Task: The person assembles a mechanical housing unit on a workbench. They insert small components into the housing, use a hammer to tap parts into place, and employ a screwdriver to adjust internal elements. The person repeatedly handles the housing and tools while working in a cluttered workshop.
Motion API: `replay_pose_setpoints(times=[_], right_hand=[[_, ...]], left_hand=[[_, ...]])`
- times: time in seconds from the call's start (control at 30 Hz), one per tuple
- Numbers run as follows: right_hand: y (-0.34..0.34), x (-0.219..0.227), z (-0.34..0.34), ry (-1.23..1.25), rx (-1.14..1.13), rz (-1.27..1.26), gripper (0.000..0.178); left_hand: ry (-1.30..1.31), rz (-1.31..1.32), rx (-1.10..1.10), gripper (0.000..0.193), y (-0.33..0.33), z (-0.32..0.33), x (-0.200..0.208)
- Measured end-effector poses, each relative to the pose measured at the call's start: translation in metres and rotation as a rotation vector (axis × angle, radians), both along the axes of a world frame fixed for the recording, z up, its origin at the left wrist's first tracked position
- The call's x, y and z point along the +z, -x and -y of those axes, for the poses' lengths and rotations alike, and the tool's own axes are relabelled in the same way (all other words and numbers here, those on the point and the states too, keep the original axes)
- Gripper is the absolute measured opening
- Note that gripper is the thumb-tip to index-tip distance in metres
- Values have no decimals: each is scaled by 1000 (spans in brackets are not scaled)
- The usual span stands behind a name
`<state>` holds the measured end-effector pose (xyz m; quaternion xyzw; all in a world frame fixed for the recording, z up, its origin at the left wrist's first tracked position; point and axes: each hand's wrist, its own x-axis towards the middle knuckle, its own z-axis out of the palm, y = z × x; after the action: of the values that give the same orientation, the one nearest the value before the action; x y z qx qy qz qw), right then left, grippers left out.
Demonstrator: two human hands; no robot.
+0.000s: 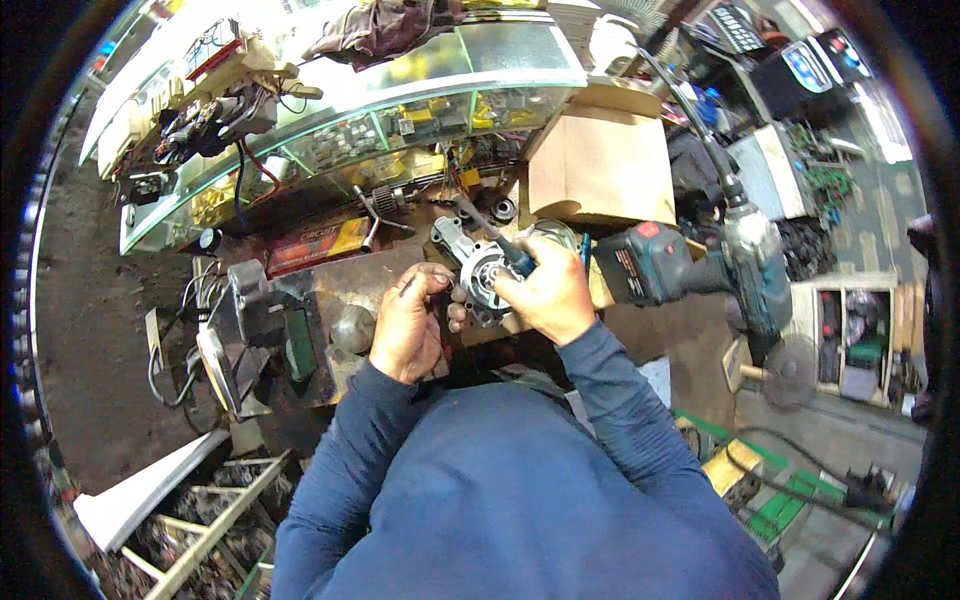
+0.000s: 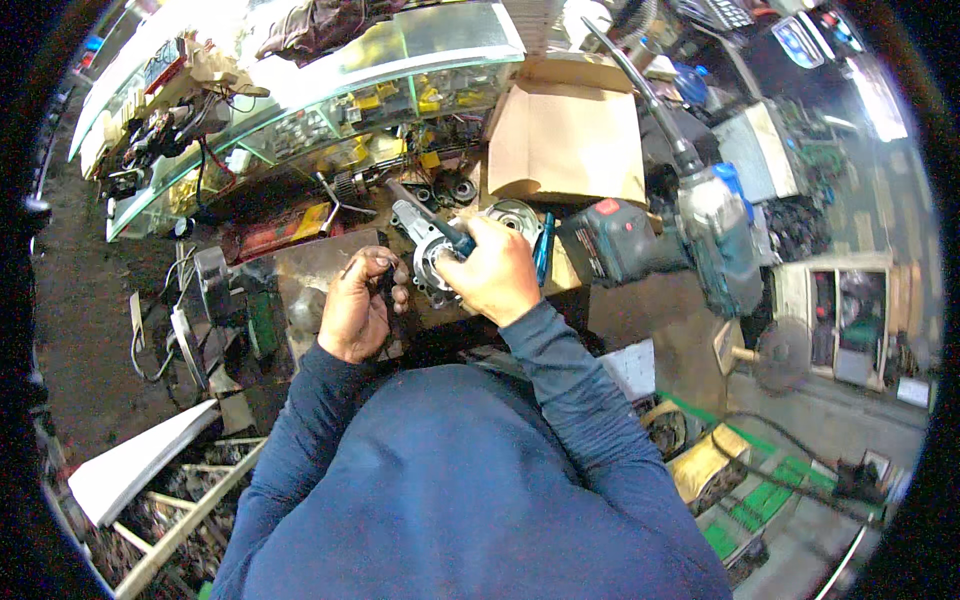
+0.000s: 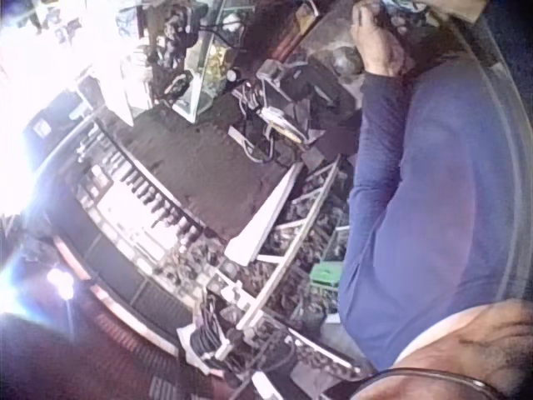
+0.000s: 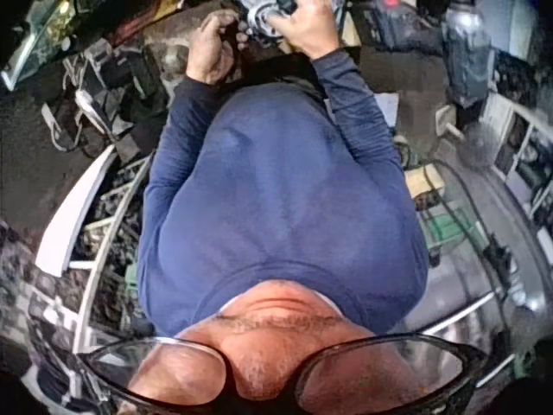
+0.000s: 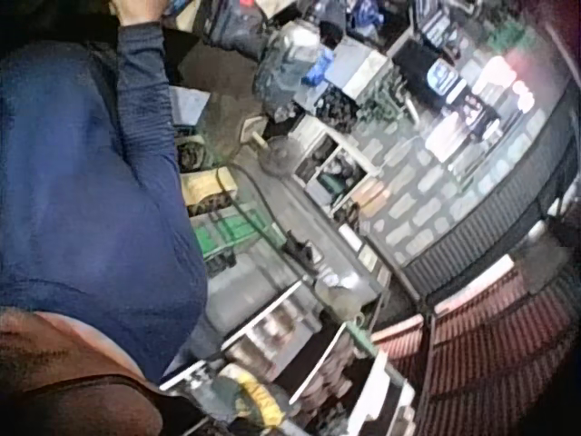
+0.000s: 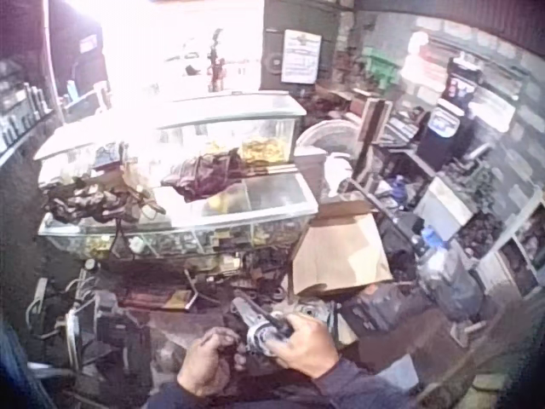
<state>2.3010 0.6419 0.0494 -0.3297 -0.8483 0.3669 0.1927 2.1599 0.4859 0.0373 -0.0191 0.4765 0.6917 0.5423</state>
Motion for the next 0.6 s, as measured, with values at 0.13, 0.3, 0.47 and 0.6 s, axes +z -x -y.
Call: replay_pose_setpoints(times=[0.13, 0.3, 0.47, 0.6], right_hand=[[-18, 8, -27, 390, 66, -171, 31], [-32, 31, -36, 506, 286, -219, 33], [-17, 34, -25, 152, 512, -151, 35], [-20, 31, -26, 284, 438, -207, 42]], left_hand=[[14, 118, 142, 20, -24, -13, -2], [-106, 298, 219, 37, -46, -17, 2], [-260, 307, 220, 31, -49, -18, 0], [-136, 172, 216, 20, -45, -13, -3]])
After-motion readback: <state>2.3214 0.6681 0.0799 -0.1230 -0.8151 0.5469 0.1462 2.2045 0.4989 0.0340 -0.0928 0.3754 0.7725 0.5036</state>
